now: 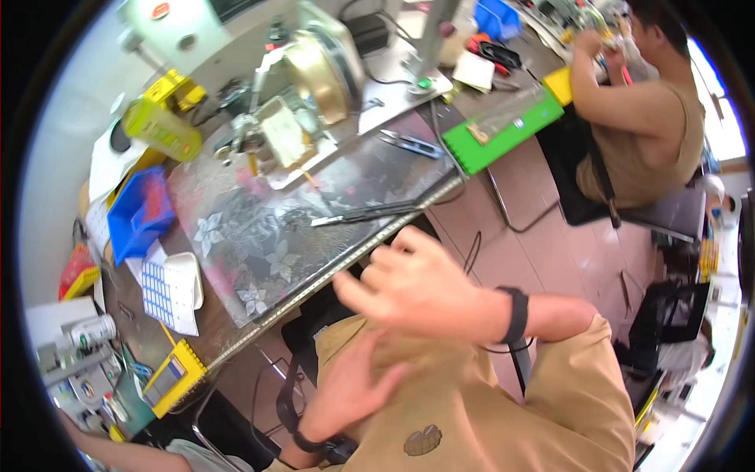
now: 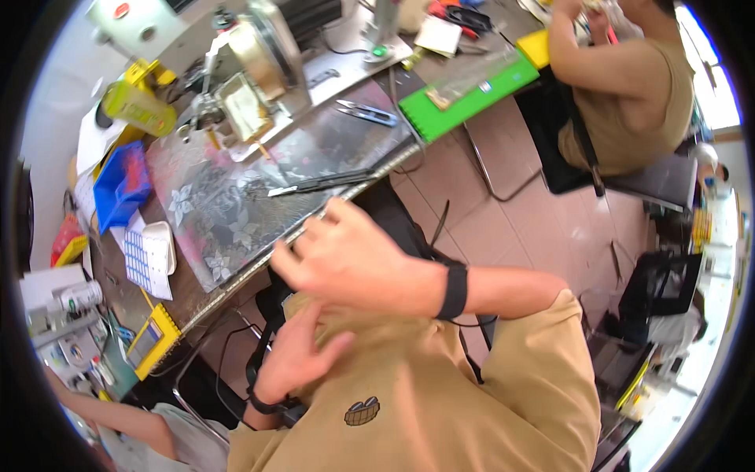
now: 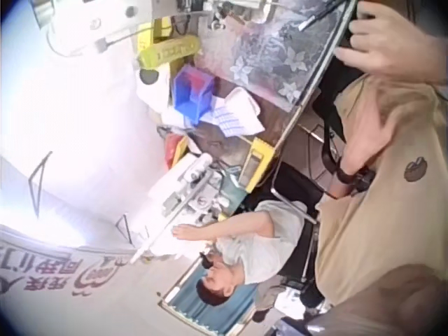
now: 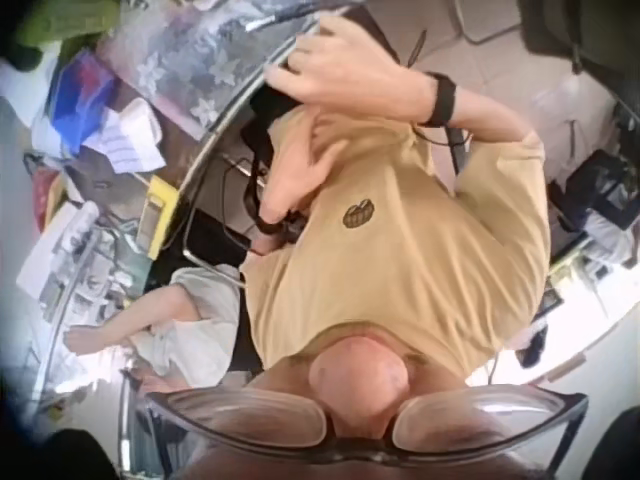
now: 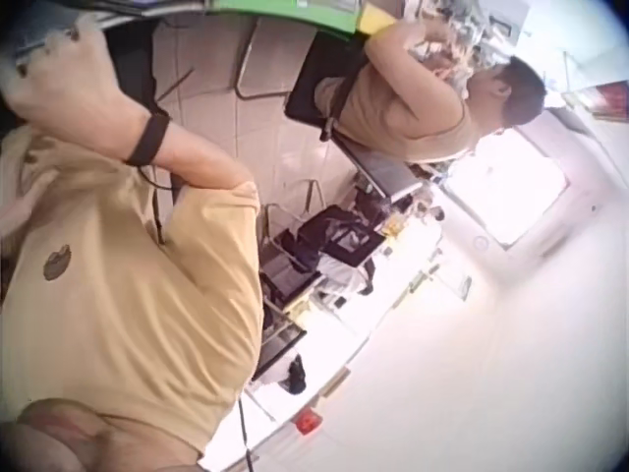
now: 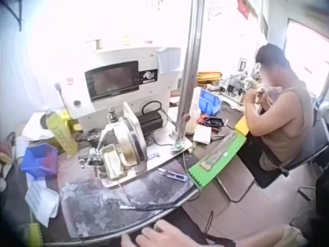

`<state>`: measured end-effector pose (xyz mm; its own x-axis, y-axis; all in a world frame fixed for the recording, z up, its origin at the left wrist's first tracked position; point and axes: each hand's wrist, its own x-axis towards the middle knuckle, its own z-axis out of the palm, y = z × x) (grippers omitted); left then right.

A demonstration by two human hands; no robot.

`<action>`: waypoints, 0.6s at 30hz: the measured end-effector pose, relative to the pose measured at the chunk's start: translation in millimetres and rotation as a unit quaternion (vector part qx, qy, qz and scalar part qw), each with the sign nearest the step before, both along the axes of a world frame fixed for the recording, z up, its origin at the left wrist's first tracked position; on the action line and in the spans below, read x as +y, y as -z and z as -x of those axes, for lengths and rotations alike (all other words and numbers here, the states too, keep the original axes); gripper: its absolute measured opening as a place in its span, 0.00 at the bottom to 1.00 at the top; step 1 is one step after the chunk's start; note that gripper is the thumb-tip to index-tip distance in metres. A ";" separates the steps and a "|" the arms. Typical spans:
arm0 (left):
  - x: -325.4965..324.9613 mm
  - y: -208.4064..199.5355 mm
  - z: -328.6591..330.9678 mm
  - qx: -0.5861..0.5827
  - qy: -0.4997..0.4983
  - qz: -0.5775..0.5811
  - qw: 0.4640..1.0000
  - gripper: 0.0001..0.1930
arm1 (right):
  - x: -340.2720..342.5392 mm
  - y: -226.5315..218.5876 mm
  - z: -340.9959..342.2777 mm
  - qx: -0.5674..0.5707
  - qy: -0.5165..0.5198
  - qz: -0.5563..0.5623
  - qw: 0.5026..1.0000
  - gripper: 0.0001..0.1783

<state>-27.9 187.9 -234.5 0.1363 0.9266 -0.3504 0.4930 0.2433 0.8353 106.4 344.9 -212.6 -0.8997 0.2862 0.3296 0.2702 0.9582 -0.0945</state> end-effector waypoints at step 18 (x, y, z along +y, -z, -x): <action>47.8 -6.1 -10.5 -0.103 0.217 -0.272 0.932 0.21 | -103.0 -50.5 58.2 0.067 -0.222 0.424 0.876 0.09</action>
<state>-17.4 235.6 -228.3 0.5516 0.8015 0.2311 0.2611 -0.4290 0.8647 48.2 241.9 -162.1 -0.9537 0.1107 0.2795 -0.1794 0.5364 -0.8247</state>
